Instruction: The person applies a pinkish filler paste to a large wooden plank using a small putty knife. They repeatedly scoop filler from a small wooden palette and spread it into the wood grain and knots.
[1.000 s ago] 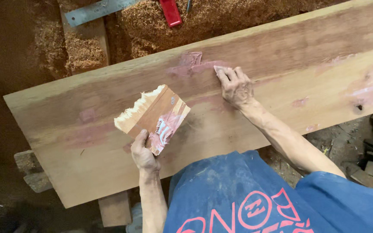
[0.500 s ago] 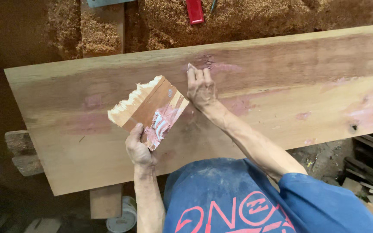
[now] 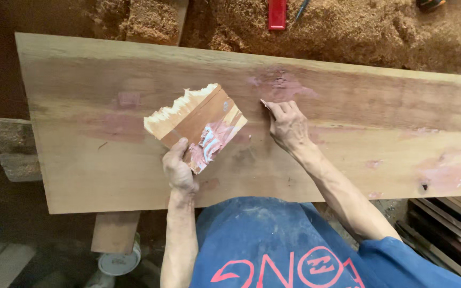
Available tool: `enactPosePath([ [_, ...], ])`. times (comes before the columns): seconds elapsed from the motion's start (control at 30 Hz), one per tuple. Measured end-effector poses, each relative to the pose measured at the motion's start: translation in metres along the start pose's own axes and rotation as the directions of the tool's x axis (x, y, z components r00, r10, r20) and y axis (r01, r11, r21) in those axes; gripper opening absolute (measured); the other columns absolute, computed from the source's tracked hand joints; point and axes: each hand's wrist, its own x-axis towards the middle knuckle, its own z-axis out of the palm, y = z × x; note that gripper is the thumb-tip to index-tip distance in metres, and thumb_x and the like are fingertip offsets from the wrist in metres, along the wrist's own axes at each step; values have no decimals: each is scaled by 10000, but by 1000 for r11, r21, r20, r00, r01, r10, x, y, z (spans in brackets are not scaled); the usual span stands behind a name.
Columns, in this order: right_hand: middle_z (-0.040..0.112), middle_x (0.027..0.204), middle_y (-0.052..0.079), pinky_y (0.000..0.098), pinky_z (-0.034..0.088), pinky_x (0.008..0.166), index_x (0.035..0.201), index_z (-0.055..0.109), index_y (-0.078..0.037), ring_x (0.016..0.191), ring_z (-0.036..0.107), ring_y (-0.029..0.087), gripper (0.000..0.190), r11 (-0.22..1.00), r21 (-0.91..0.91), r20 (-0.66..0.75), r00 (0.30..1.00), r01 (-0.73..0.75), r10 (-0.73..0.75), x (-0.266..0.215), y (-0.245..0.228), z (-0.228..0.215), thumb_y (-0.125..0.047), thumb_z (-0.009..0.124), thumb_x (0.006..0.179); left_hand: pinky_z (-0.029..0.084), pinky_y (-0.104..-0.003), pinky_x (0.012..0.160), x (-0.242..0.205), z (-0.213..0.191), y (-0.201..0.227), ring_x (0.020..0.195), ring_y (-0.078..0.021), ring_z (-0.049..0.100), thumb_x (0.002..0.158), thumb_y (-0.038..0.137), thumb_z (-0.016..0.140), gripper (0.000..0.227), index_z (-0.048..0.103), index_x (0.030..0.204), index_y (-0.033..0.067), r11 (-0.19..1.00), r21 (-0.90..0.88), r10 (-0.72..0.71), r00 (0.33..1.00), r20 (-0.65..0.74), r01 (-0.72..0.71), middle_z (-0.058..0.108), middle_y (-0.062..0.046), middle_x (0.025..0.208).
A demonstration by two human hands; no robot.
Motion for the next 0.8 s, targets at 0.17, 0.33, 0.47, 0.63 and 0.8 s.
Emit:
enactPosePath([
  [0.17,659,1340,154,420,525,1027,1458,611,-21,1188,620,333,473,987,50,-101,983,156,-150,17,30,-11,66,581,994,543,-321,842,0,-10,-12,908,-161,662,974,142,571,217,677,1029,-39,1000,-18,-1,1000,6,1,694,-84,1003],
  [0.33,592,1464,187,416,475,1157,1441,593,21,1386,553,350,516,966,-183,12,983,180,-181,3,36,6,46,574,925,545,-334,833,0,-11,-11,896,-174,660,982,145,587,224,678,1021,-56,999,-26,-29,1000,13,29,693,-94,992],
  [0.47,634,1379,203,436,495,1078,1377,614,12,1280,601,362,534,972,-191,70,990,134,-122,-28,22,-4,22,555,846,553,-325,856,-2,-8,-4,929,-177,680,953,155,582,262,681,1063,-61,997,-65,-36,999,-18,35,711,-107,1037],
  [0.63,703,1151,239,451,559,837,1376,638,42,999,653,367,364,975,-134,-52,984,-176,170,4,51,-3,-23,518,1039,551,-341,898,-4,-8,-2,975,-193,682,963,154,582,313,649,1128,-104,994,-95,-55,998,-4,54,701,-138,1098],
  [0.8,701,899,237,462,541,690,1277,660,62,814,648,342,321,921,-243,-59,952,-306,301,48,41,34,-123,508,1064,553,-340,926,-4,-10,2,1013,-196,689,956,147,573,348,641,1179,-112,998,-57,-10,1000,-1,10,704,-144,1142],
])
